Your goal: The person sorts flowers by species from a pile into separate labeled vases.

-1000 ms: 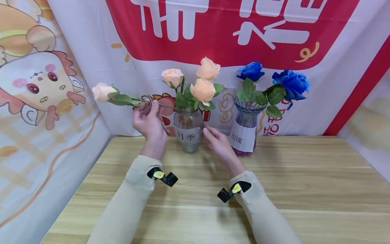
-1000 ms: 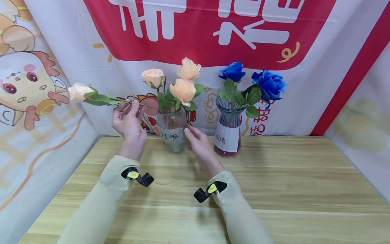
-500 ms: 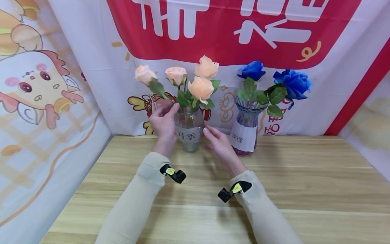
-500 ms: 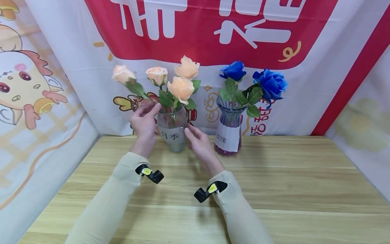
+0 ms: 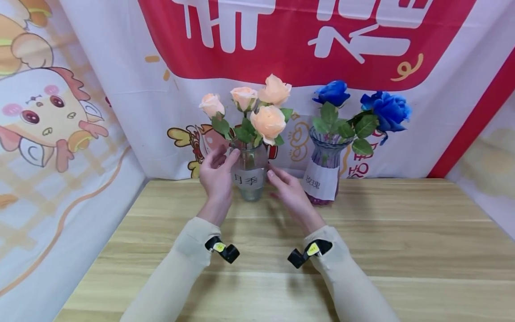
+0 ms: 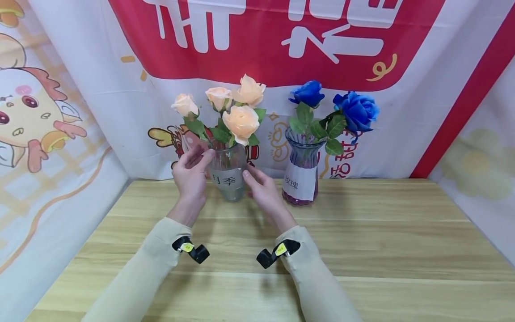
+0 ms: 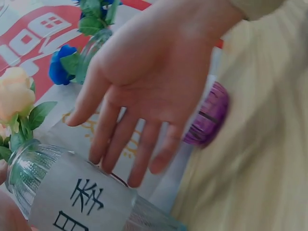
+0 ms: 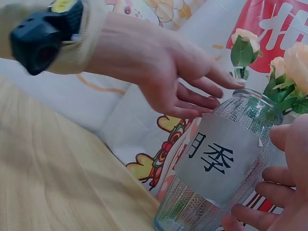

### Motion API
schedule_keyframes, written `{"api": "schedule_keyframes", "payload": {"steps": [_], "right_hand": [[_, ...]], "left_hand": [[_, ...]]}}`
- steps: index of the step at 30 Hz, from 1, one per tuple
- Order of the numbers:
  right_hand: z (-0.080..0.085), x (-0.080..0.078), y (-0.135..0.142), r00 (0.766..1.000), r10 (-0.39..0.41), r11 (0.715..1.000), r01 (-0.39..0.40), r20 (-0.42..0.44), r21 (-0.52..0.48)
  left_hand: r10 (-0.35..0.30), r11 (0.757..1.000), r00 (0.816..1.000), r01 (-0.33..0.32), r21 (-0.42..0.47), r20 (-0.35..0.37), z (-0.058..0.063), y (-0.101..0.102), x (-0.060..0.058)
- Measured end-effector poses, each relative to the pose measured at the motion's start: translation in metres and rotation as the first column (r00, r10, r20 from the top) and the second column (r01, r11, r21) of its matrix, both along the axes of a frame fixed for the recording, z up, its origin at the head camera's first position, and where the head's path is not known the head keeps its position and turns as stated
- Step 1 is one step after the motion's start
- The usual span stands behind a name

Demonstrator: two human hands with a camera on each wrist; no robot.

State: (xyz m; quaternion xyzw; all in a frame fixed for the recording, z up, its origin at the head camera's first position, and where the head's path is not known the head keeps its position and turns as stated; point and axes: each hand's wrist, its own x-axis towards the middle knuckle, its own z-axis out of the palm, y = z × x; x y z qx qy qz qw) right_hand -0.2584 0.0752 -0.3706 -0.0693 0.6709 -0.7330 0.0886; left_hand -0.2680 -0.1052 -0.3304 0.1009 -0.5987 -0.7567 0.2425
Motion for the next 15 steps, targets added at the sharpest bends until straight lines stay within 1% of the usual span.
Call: {"api": "schedule_keyframes", "payload": {"steps": [4, 6, 8, 10, 12, 13, 14, 15], "right_hand": [[0.000, 0.000, 0.003, 1.000, -0.005, 1.000, 0.005, 0.003, 0.007], [0.000, 0.000, 0.004, 1.000, -0.004, 1.000, 0.004, 0.002, 0.012], [0.000, 0.001, 0.005, 1.000, -0.003, 1.000, 0.003, -0.001, 0.015], [0.001, 0.002, 0.005, 1.000, -0.003, 1.000, 0.003, -0.010, 0.028], [0.004, 0.004, 0.007, 1.000, -0.014, 0.999, 0.015, -0.017, 0.049], [0.006, 0.005, 0.008, 1.000, -0.024, 0.998, 0.025, -0.020, 0.060], [0.009, 0.006, 0.009, 0.999, -0.036, 0.996, 0.038, -0.022, 0.079], [0.011, 0.008, 0.011, 0.999, -0.047, 0.993, 0.050, -0.026, 0.103]], "left_hand": [[0.038, 0.997, 0.999, -0.039, -0.067, -0.018, -0.007, -0.005, 0.013], [0.045, 0.993, 0.999, -0.047, -0.111, -0.014, -0.010, -0.009, 0.020], [0.039, 0.986, 0.999, -0.038, -0.162, 0.006, -0.013, -0.013, 0.027], [0.010, 0.976, 1.000, -0.003, -0.218, 0.027, -0.017, -0.017, 0.034], [-0.029, 0.955, 0.998, 0.043, -0.294, 0.053, -0.020, -0.021, 0.043], [-0.046, 0.937, 0.997, 0.067, -0.343, 0.070, -0.021, -0.022, 0.047], [-0.068, 0.914, 0.994, 0.096, -0.395, 0.085, -0.022, -0.024, 0.052], [-0.090, 0.884, 0.991, 0.125, -0.450, 0.098, -0.023, -0.025, 0.056]]}}
